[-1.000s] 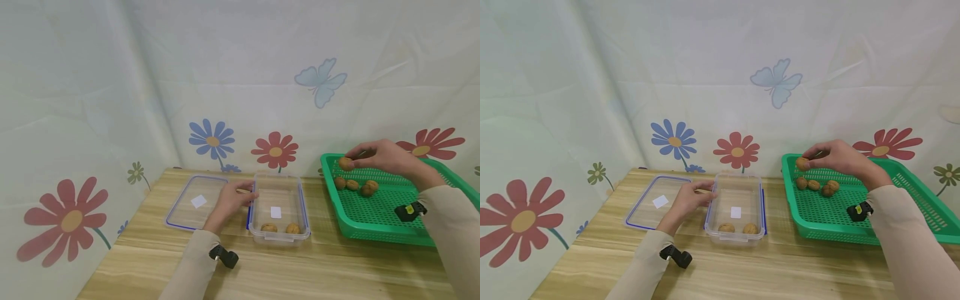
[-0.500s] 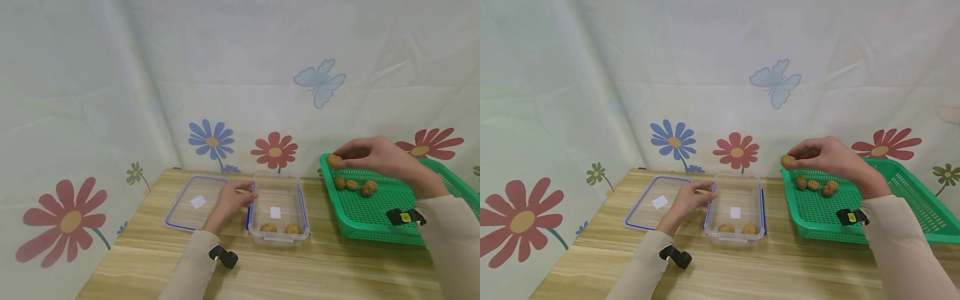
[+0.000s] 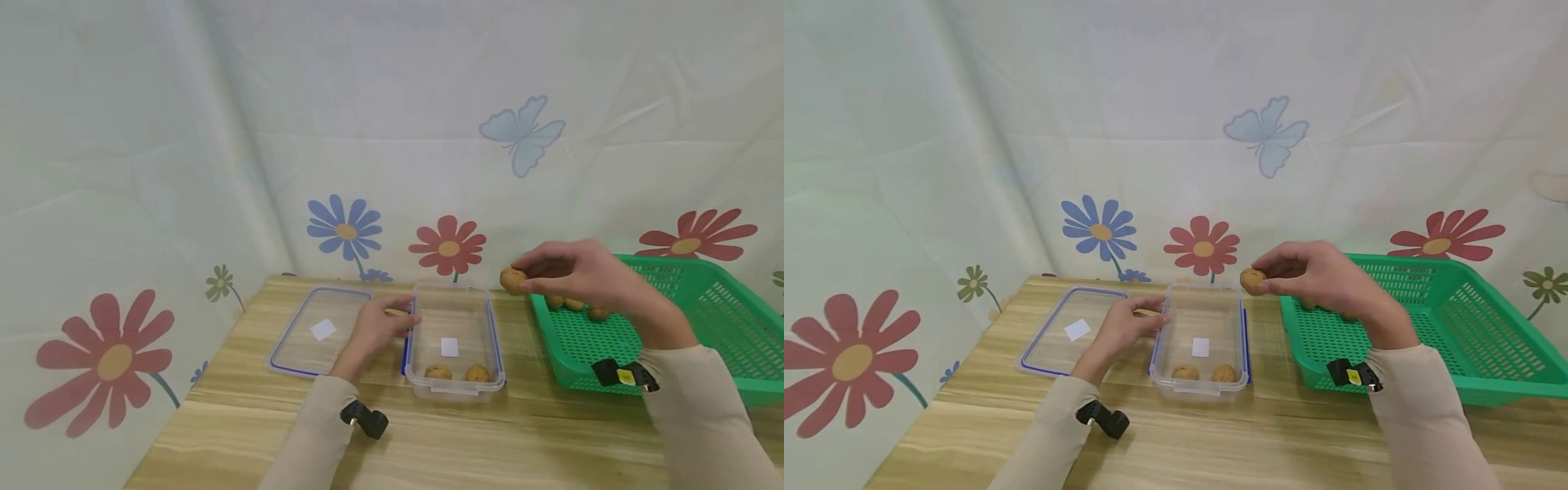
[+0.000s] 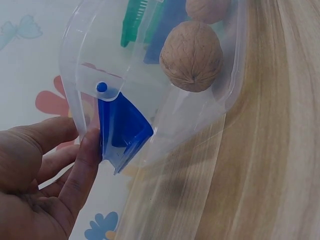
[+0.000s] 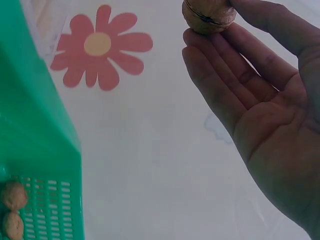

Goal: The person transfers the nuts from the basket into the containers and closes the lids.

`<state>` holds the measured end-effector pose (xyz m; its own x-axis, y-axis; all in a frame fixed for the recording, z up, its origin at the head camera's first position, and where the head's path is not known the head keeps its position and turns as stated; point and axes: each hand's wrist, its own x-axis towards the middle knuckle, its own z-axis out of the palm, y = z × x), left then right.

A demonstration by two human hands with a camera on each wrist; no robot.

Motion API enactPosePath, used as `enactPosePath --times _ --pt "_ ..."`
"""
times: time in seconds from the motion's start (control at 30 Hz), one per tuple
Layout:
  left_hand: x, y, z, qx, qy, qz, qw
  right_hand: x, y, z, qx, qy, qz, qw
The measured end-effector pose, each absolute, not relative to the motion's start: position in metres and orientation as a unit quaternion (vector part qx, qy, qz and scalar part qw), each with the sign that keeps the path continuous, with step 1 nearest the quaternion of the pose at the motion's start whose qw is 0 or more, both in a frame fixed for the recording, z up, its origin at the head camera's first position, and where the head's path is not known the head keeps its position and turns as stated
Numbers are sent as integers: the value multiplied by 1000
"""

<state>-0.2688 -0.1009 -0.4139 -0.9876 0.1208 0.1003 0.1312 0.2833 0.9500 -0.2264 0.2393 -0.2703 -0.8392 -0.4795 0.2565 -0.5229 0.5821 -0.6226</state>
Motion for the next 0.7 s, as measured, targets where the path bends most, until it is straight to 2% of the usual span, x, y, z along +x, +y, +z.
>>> enactPosePath --times 0.7 --pt "-265 -101 -410 -83 -802 -591 4 -217 198 -303 320 -851 414 -46"
